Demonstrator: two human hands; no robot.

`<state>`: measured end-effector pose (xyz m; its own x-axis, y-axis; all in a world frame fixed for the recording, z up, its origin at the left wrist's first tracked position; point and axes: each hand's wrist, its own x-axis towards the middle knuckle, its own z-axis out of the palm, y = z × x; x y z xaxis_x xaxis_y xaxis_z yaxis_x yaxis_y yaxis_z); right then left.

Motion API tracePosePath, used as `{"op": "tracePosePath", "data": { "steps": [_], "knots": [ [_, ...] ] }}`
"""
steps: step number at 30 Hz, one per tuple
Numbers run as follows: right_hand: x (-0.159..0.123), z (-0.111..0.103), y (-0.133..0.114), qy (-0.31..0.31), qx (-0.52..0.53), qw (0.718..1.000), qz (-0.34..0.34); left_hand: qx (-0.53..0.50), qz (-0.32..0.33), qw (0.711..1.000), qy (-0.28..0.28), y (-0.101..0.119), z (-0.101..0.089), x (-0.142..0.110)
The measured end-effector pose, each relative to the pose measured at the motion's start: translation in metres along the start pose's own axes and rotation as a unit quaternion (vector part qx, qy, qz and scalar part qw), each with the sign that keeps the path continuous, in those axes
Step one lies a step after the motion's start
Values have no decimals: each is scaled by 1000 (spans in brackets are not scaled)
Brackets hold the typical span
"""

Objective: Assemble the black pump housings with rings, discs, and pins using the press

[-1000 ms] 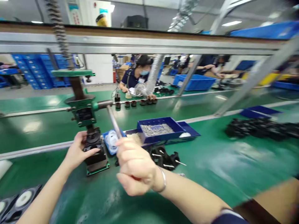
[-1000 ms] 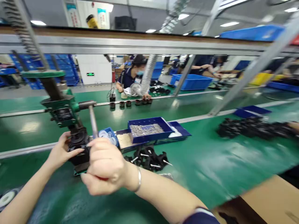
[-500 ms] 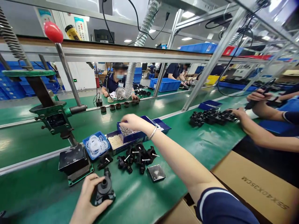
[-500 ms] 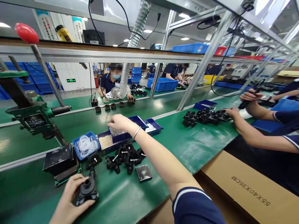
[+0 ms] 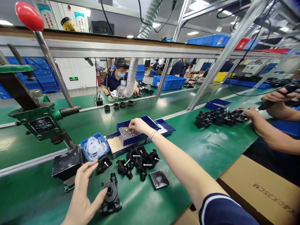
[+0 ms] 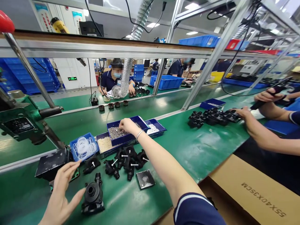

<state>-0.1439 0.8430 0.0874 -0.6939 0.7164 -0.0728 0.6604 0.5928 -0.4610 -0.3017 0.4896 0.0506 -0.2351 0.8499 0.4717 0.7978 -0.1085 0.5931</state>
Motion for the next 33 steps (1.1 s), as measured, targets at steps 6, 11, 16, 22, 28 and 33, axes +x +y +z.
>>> {"op": "tracePosePath", "data": {
  "steps": [6,11,16,22,28,33],
  "knots": [
    [-7,-12,21,26,21,999,24,76,101,991,-47,26,19,110],
    [-12,-14,32,-7,-22,999,31,209,84,948,-224,41,74,212],
    [-14,-16,31,-36,-45,998,26,240,57,906,-345,36,122,257],
    [-15,-22,28,51,-10,998,36,180,73,927,-320,20,131,263],
    [-43,-34,21,211,103,972,16,44,56,979,-190,31,107,245],
    [-109,-5,-10,257,334,902,-96,-86,-49,989,-112,30,39,172]
  ]
}}
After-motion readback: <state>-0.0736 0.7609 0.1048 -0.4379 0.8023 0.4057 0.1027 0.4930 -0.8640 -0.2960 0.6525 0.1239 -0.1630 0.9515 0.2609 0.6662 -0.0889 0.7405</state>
